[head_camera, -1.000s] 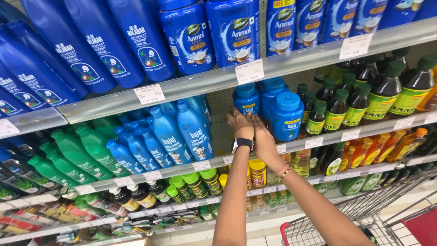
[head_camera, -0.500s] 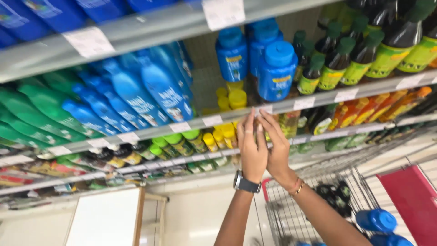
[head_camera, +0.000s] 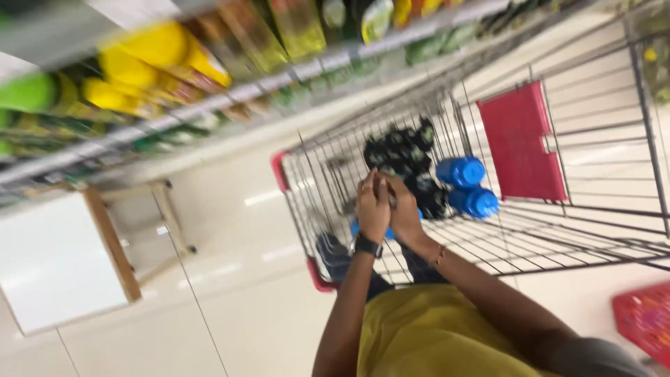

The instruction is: Selecting and organizing bottles of oil in a shopping cart.

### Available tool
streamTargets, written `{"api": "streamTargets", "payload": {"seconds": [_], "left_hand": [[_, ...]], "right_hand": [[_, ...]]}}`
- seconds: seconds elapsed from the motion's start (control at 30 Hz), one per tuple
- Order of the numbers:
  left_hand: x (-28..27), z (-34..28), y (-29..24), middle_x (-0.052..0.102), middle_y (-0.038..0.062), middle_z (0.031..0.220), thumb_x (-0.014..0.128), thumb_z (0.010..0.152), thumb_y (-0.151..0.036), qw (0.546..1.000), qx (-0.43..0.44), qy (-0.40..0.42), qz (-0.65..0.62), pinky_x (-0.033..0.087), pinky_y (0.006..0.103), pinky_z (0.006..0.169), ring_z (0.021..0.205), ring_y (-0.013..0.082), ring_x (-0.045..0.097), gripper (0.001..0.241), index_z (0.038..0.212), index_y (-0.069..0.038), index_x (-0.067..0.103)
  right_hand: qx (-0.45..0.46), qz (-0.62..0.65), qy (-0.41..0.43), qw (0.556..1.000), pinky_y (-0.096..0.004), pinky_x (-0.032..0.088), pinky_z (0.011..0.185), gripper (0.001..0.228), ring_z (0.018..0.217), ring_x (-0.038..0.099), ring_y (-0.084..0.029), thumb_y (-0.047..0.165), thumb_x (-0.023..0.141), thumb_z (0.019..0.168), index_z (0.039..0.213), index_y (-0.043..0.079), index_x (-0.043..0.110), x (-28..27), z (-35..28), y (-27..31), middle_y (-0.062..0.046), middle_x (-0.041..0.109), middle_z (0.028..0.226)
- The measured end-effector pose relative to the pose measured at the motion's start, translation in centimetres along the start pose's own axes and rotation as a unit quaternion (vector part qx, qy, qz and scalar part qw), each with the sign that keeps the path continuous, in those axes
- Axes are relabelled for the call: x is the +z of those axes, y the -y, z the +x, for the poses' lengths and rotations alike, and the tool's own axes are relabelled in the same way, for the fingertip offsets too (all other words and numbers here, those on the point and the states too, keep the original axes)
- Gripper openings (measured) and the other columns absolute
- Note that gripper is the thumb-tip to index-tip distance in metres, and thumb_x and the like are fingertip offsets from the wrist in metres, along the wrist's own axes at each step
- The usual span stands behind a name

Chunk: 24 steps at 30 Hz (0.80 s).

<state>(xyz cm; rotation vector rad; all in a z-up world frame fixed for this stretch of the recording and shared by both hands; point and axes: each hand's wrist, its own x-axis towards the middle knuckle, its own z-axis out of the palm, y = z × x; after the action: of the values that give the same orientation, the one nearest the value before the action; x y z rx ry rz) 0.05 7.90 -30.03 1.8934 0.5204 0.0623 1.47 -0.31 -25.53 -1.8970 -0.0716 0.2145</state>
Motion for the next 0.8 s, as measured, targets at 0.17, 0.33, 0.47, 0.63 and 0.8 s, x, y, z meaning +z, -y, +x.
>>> {"api": "streamTargets", "payload": {"seconds": [0.17, 0.33, 0.47, 0.63, 0.8], "left_hand": [[8.6, -0.5, 7.7, 0.066, 0.025, 0.124, 0.055, 0.102, -0.029, 0.999, -0.021, 0.021, 0.025, 0.052, 0.0447, 0.098, 0.114, 0.0410, 0.066, 0.040, 0.131, -0.001, 0.062], [13.6, -0.4, 13.2, 0.069, 0.026, 0.118, 0.059, 0.099, -0.026, 0.991, -0.061, 0.047, 0.111, 0.051, 0.0476, 0.099, 0.113, 0.0436, 0.064, 0.037, 0.127, -0.003, 0.067], [14.6, -0.3, 16.0, 0.065, 0.030, 0.124, 0.066, 0.093, -0.019, 0.986, -0.056, 0.064, 0.141, 0.051, 0.0493, 0.100, 0.115, 0.0470, 0.062, 0.042, 0.129, 0.001, 0.064], [14.8, -1.0, 14.9, 0.065, 0.028, 0.127, 0.066, 0.091, -0.014, 0.984, -0.084, 0.092, 0.129, 0.055, 0.0472, 0.097, 0.114, 0.0450, 0.065, 0.044, 0.132, 0.003, 0.060], [14.6, -0.5, 13.8, 0.059, 0.028, 0.139, 0.075, 0.093, -0.018, 0.969, -0.138, 0.147, 0.142, 0.058, 0.0478, 0.099, 0.123, 0.0450, 0.064, 0.045, 0.128, 0.006, 0.059]], "right_hand": [[0.072, -0.054, 0.056, 0.994, -0.035, 0.056, 0.090, 0.033, 0.110, 0.072, -0.028, 0.008, 0.062, 0.097, 0.130, 0.003, 0.062, -3.8, 0.5, -9.4, -0.021, 0.072, 0.120], [0.204, -0.035, 0.070, 0.976, -0.033, 0.056, 0.089, 0.033, 0.107, 0.073, -0.024, 0.014, 0.068, 0.095, 0.125, 0.000, 0.064, -4.5, 2.1, -26.7, -0.020, 0.074, 0.116], [0.313, -0.016, -0.018, 0.950, -0.035, 0.053, 0.081, 0.037, 0.097, 0.069, -0.024, 0.017, 0.077, 0.091, 0.118, -0.006, 0.066, -4.0, 4.9, -32.5, -0.018, 0.073, 0.108], [0.436, 0.091, -0.138, 0.885, -0.035, 0.051, 0.074, 0.048, 0.089, 0.063, -0.016, 0.018, 0.086, 0.082, 0.120, 0.007, 0.059, -4.6, 7.0, -28.8, -0.003, 0.067, 0.099], [0.401, 0.201, -0.005, 0.894, -0.035, 0.058, 0.076, 0.024, 0.079, 0.069, -0.017, 0.018, 0.081, 0.089, 0.090, 0.002, 0.063, -5.6, 8.0, -28.4, -0.004, 0.070, 0.084]]}}
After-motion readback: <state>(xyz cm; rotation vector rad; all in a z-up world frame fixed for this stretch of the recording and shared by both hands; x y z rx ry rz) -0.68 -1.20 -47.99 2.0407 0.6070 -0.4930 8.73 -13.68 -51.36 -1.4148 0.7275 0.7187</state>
